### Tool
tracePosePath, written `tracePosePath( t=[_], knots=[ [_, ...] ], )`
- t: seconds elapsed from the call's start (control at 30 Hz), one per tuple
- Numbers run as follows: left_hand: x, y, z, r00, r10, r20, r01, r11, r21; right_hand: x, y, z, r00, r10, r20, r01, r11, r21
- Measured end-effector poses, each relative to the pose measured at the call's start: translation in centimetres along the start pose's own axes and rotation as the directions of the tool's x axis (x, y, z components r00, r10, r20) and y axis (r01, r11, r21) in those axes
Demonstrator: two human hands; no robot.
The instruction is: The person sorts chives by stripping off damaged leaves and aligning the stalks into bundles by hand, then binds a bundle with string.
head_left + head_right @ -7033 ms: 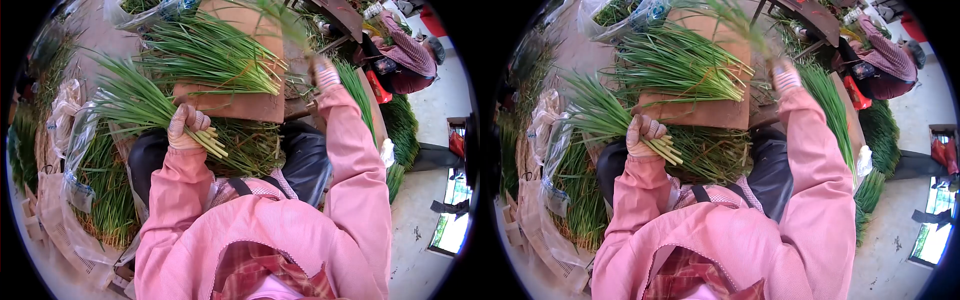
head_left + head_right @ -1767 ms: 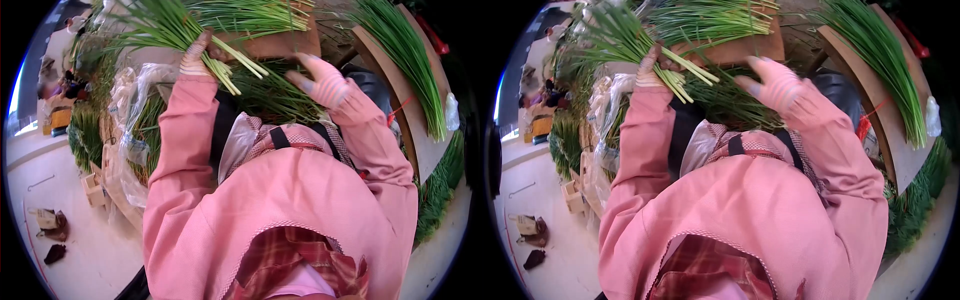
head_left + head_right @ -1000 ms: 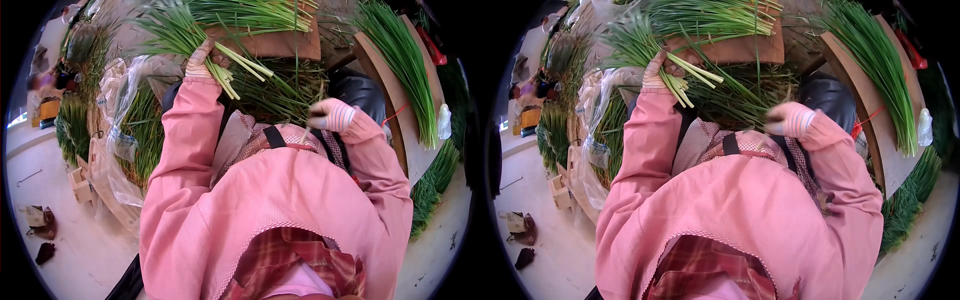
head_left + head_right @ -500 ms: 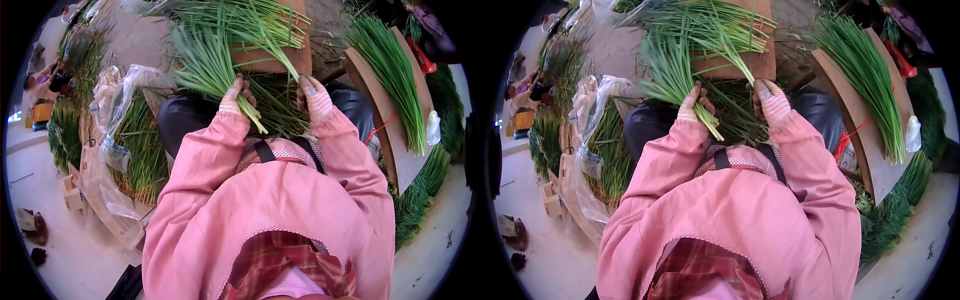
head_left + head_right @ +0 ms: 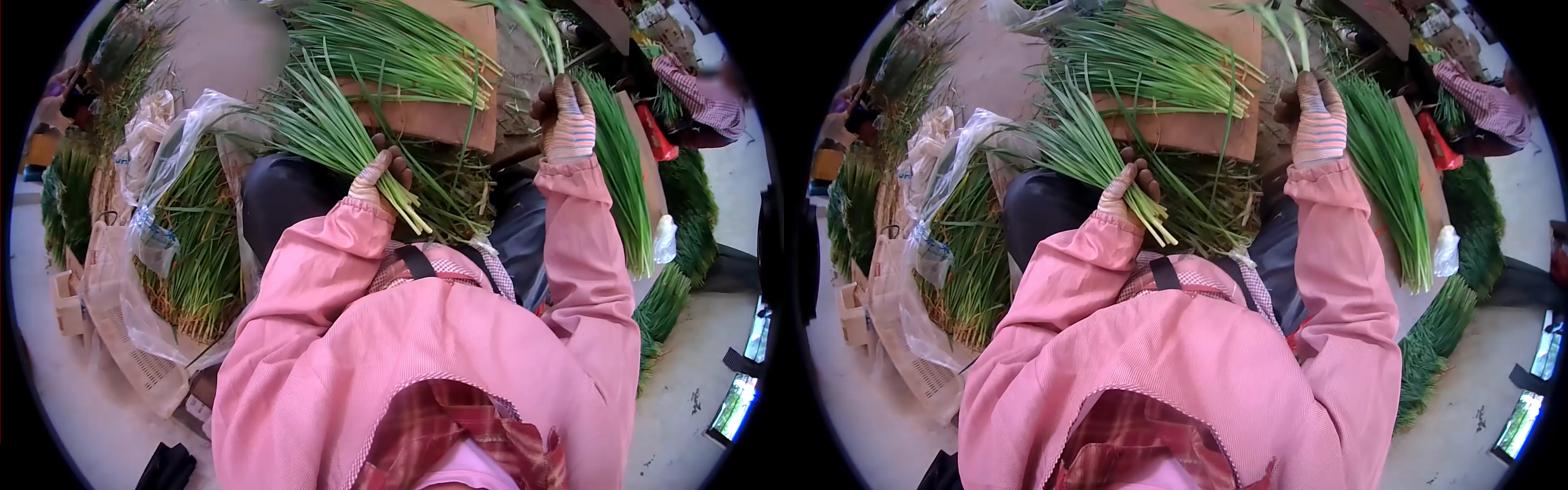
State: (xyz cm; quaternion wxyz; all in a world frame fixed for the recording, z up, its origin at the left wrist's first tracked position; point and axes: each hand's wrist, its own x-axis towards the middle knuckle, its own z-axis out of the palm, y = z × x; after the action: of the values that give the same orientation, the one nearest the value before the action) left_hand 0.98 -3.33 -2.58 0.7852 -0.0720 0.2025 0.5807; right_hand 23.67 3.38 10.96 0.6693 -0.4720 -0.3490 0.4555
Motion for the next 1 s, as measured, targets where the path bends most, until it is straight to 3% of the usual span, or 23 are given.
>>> tracePosePath(
  t=[0.03,0.07,0.1,0.13,0.17,0.2,0.23,0.37,0.4,0.43,0.5,0.57,0.63,0.7,0.73,0.77,0.8,0.83,0.87,0.9,0.93,0.97,1.0],
  knots=[
    [0.1,-0.2,0.2,1.000,0.002,0.009,-0.002,1.000,-0.011,-0.2,-0.6,0.7,0.999,-0.022,0.026,0.021,0.999,0.033],
    [0.2,-0.6,0.3,1.000,0.016,0.026,-0.016,1.000,0.011,0.7,1.3,-0.2,0.970,-0.004,0.242,0.020,0.998,-0.063],
    [0.1,-0.9,0.4,0.999,0.028,0.041,-0.030,0.999,0.036,0.5,3.1,0.2,0.940,0.213,0.267,-0.131,0.946,-0.295],
    [0.2,-1.0,0.4,0.998,0.034,0.054,-0.037,0.997,0.067,0.3,4.9,0.5,0.864,0.420,0.279,-0.228,0.819,-0.527],
    [0.2,-1.0,0.4,0.998,0.031,0.057,-0.034,0.998,0.060,-1.7,6.0,2.5,0.730,0.683,-0.017,-0.447,0.458,-0.768],
    [0.2,-1.1,0.4,0.995,0.008,0.094,-0.014,0.998,0.069,-5.3,5.5,2.0,0.669,0.697,0.257,-0.450,0.656,-0.606],
    [0.3,-1.4,0.3,0.992,-0.017,0.128,0.007,0.997,0.077,-7.0,5.3,2.2,0.507,0.795,0.334,-0.388,0.556,-0.735],
    [-0.1,-1.3,-0.3,0.990,-0.079,0.120,0.065,0.991,0.116,-11.1,11.6,-0.3,0.553,0.680,0.482,-0.415,0.726,-0.549],
    [-0.8,-0.9,1.0,0.991,-0.040,0.125,0.023,0.991,0.130,-10.6,7.7,1.1,0.444,0.808,0.388,-0.499,0.582,-0.642],
    [-0.6,-0.7,1.8,0.993,0.054,0.104,-0.070,0.986,0.152,-9.3,9.1,0.2,0.505,0.701,0.504,-0.265,0.681,-0.682],
    [1.0,1.4,1.6,0.969,0.191,0.159,-0.230,0.930,0.287,-6.4,10.8,-1.4,0.841,0.383,0.381,-0.001,0.707,-0.708],
    [1.3,3.8,3.3,0.872,0.401,0.281,-0.482,0.803,0.351,-2.1,12.2,-3.1,0.963,0.078,0.258,0.139,0.676,-0.723],
    [0.8,5.2,5.7,0.761,0.554,0.338,-0.648,0.681,0.341,1.0,13.5,-4.2,0.978,0.015,0.208,0.191,0.340,-0.921],
    [0.4,5.1,8.0,0.765,0.563,0.313,-0.637,0.732,0.241,2.1,15.4,-3.9,0.947,-0.001,0.320,0.312,0.226,-0.923],
    [0.9,5.4,7.9,0.780,0.469,0.415,-0.579,0.792,0.194,0.9,14.3,-1.9,0.892,-0.010,0.453,0.436,0.285,-0.853],
    [1.3,5.7,7.8,0.772,0.371,0.516,-0.510,0.846,0.154,0.6,16.1,-0.4,0.869,0.154,0.470,0.436,0.211,-0.875],
    [1.4,5.5,8.1,0.806,0.220,0.549,-0.325,0.940,0.101,-2.0,13.4,2.3,0.781,0.226,0.583,0.574,0.112,-0.811],
    [1.6,4.9,8.5,0.782,0.151,0.604,-0.242,0.968,0.071,-3.6,12.7,3.8,0.559,0.457,0.692,0.711,0.164,-0.684],
    [2.4,4.7,8.5,0.760,0.090,0.644,-0.169,0.984,0.062,-5.3,10.8,4.5,0.378,0.635,0.674,0.633,0.353,-0.689],
    [3.3,4.6,8.6,0.732,0.029,0.681,-0.093,0.994,0.058,-6.4,14.2,1.4,0.334,0.355,0.873,0.642,0.593,-0.486],
    [3.9,4.7,8.8,0.729,0.021,0.685,-0.087,0.994,0.062,-5.2,10.9,3.0,0.355,0.543,0.761,0.588,0.504,-0.633],
    [4.2,4.8,8.9,0.799,0.051,0.599,-0.115,0.991,0.069,-3.6,7.7,4.6,0.357,0.707,0.610,0.530,0.384,-0.756],
    [4.4,4.8,8.8,0.860,0.084,0.503,-0.142,0.987,0.077,-1.0,9.4,3.3,0.522,0.558,0.645,0.587,0.314,-0.747]
  ],
)
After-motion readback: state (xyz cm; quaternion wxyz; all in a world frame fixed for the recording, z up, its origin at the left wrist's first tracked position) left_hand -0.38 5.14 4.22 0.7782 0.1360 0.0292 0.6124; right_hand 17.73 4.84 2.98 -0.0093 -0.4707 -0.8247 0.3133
